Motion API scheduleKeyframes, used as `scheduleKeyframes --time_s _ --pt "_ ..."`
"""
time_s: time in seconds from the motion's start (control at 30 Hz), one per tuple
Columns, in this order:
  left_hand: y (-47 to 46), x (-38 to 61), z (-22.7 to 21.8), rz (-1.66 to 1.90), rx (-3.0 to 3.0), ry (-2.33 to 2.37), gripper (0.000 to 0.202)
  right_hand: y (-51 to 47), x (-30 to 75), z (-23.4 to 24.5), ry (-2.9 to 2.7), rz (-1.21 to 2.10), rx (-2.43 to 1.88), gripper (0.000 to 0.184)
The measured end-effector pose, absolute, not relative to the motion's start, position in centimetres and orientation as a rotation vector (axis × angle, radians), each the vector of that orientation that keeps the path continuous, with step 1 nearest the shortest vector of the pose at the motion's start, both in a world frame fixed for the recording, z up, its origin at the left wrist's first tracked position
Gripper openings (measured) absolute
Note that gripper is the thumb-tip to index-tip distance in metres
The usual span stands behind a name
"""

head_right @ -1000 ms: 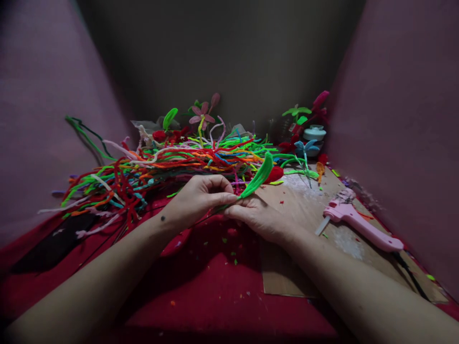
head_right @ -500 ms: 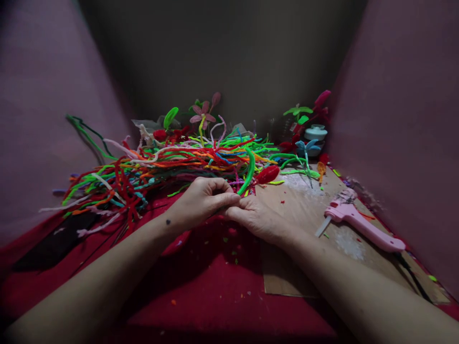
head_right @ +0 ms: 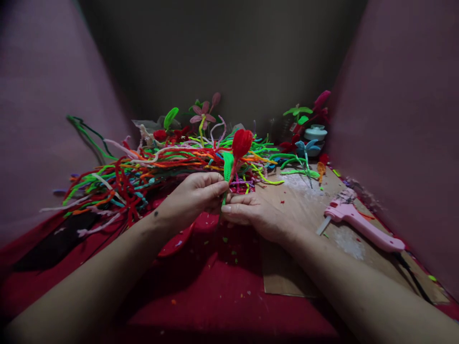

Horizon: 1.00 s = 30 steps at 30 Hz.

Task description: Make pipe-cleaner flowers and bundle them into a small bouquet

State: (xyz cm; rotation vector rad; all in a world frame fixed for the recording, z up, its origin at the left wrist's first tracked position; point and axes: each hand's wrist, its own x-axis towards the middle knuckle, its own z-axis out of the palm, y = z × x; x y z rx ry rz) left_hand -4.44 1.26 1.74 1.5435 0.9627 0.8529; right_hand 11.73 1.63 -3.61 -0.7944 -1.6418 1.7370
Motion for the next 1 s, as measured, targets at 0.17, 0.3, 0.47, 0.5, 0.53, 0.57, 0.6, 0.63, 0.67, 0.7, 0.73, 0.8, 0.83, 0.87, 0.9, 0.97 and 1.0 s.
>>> scheduleKeyframes --time_s 0.17,0.3,0.47,0.5,0.53,0.57,0.6,0.63,0.67,0.7,0.73,0.8,0.83,0.87,0.9,0.97,1.0 --pt "1.5 -4.7 1.5 0.790 1.359 0.861 0.028 1.4 11.9 -3.0 -1.762 1.661 -0.877 0.035" --pt "1.6 -4.7 1.3 0.764 1.298 0.825 0.027 1.1 11.9 -2.6 -1.781 1.584 -0.950 0.034" --pt "1.9 -4.6 0.9 0.830 1.163 0.709 0.017 0.8 10.9 -2.8 -1.603 1.645 -0.835 0.020" --pt "2.0 -4.5 0.8 0.836 1.143 0.697 0.017 0.8 10.6 -2.8 -1.546 1.639 -0.804 0.017" --pt "2.0 -4.5 0.8 0.844 1.131 0.687 0.017 0.8 10.5 -2.8 -1.505 1.626 -0.790 0.015" --pt "2.1 -4.5 0.7 0.857 1.129 0.677 0.018 0.9 10.4 -2.9 -1.488 1.614 -0.790 0.013" --pt "2.1 -4.5 0.7 0.877 1.131 0.668 0.020 0.9 10.4 -2.9 -1.483 1.606 -0.796 0.012" --pt "2.1 -4.6 0.7 0.900 1.137 0.666 0.022 1.1 10.5 -3.1 -1.487 1.607 -0.799 0.012" --pt "2.2 -4.6 0.7 0.914 1.149 0.677 0.024 1.2 10.6 -3.2 -1.497 1.608 -0.798 0.013" --pt "2.2 -4.7 0.7 0.910 1.168 0.701 0.025 1.3 10.8 -3.3 -1.512 1.606 -0.793 0.014" --pt "2.2 -4.7 0.7 0.897 1.195 0.735 0.025 1.4 11.0 -3.4 -1.523 1.601 -0.783 0.016" --pt "2.2 -4.7 0.6 0.865 1.267 0.800 0.024 1.5 11.2 -3.5 -1.571 1.571 -0.781 0.017" --pt "2.1 -4.7 0.6 0.859 1.301 0.819 0.023 1.5 11.3 -3.5 -1.607 1.548 -0.793 0.017" --pt "2.1 -4.6 0.7 0.862 1.329 0.832 0.022 1.5 11.3 -3.5 -1.631 1.521 -0.804 0.016" --pt "2.0 -4.6 0.7 0.867 1.347 0.845 0.021 1.5 11.3 -3.4 -1.648 1.503 -0.815 0.015" --pt "2.0 -4.5 0.8 0.869 1.359 0.883 0.020 1.5 11.2 -3.3 -1.663 1.494 -0.828 0.015" --pt "2.0 -4.4 0.9 0.865 1.361 0.902 0.020 1.5 11.2 -3.3 -1.664 1.498 -0.835 0.016"
